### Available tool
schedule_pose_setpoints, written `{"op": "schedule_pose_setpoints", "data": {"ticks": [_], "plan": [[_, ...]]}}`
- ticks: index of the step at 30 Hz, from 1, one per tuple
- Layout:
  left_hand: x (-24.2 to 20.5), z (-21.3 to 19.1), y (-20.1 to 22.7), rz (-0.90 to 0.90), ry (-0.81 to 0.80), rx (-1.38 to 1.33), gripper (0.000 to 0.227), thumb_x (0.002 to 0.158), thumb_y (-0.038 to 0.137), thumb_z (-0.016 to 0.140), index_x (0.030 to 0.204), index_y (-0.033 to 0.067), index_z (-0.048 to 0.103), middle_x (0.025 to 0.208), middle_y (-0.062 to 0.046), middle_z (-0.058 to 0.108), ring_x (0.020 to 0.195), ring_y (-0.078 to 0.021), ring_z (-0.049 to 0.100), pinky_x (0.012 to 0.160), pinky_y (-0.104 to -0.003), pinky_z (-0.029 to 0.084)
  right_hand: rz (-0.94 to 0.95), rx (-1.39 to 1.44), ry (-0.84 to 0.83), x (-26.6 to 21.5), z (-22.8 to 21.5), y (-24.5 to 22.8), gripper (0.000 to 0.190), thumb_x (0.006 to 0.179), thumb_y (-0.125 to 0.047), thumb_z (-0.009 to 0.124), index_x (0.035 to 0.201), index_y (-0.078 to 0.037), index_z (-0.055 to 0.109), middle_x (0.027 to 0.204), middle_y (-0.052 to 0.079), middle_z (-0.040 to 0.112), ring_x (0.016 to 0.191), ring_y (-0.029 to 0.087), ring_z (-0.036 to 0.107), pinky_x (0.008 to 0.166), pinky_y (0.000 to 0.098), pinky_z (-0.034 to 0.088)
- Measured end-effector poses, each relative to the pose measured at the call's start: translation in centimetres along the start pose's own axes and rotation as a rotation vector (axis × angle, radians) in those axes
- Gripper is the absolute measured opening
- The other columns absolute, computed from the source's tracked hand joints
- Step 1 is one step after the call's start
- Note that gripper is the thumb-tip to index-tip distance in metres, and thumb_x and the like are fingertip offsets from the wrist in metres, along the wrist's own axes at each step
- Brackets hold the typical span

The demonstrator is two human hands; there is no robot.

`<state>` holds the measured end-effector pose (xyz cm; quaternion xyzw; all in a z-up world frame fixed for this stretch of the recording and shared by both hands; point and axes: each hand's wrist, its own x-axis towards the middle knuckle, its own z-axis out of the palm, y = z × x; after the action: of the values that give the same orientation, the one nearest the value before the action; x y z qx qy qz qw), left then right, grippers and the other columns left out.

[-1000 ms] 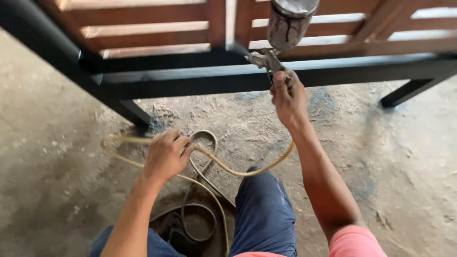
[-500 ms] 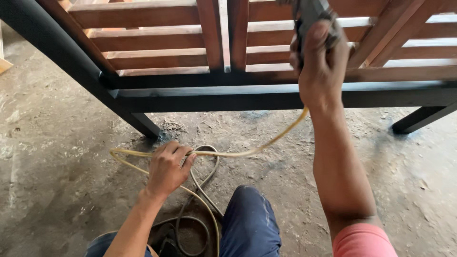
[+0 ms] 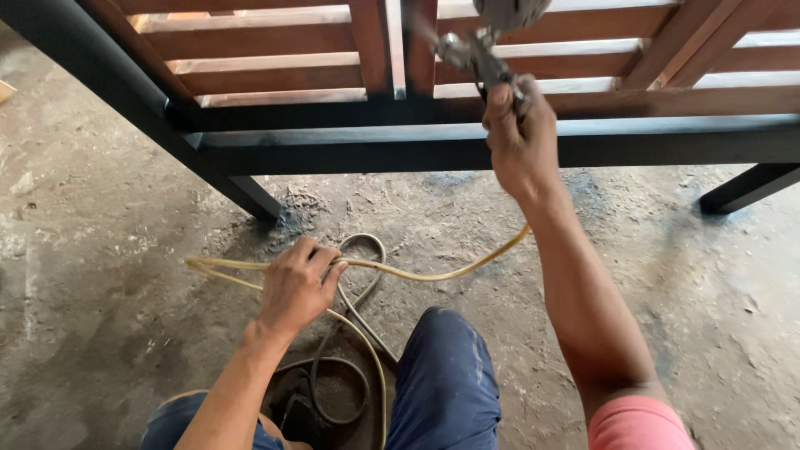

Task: The person uses a spray gun to apply paint or a finish to the black frame and wooden slats of a furniture piece.

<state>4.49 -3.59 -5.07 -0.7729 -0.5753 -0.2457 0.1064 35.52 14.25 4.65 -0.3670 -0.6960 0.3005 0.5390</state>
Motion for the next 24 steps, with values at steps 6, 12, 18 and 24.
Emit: {"op": "schedule_pose_setpoints", "data": {"ticks": [6,12,18,24], "plan": [[-0.3,1.0,-1.9,0.02,-0.002,0.016,0.021,0.086,0.026,0.08,0.095,0.0078,0.077,0.079,-0.003,0.063,0.065,-0.0134,0.057,0.059,-0.029,0.051,0.14,-0.204,0.003,-2.9,2.5,2.4,0.051,0.111,-0.056,0.042,0.096,-0.008,0.05,0.07,0.0,0.058,0.061,0.007,0.05,0.051,0.029,0.039],[-0.1,0.8,-2.9,-0.006,-0.115,0.019,0.019,0.088,0.028,0.081,0.092,0.009,0.078,0.076,-0.003,0.065,0.062,-0.0159,0.058,0.055,-0.032,0.049,0.235,-0.356,-0.01,-3.9,4.1,2.7,0.046,0.108,-0.05,0.047,0.093,-0.007,0.049,0.064,0.003,0.057,0.057,0.011,0.053,0.051,0.0328,0.041],[0.4,0.9,-3.8,0.028,0.028,-0.039,0.023,0.087,0.029,0.079,0.091,0.0068,0.077,0.08,-0.004,0.066,0.061,-0.0127,0.059,0.055,-0.027,0.05,0.251,-0.057,0.069,-1.2,3.8,-0.4,0.029,0.112,-0.034,0.041,0.096,-0.011,0.048,0.071,-0.003,0.055,0.058,0.006,0.051,0.046,0.0262,0.039],[0.6,0.8,-5.7,-0.068,-0.025,-0.03,0.019,0.091,0.028,0.078,0.091,0.0092,0.079,0.082,-0.007,0.073,0.06,-0.0146,0.064,0.05,-0.028,0.054,-0.282,0.252,0.135,2.1,1.2,-4.9,0.044,0.117,-0.05,0.048,0.115,-0.006,0.05,0.084,0.002,0.06,0.06,0.008,0.057,0.05,0.0261,0.046]]}}
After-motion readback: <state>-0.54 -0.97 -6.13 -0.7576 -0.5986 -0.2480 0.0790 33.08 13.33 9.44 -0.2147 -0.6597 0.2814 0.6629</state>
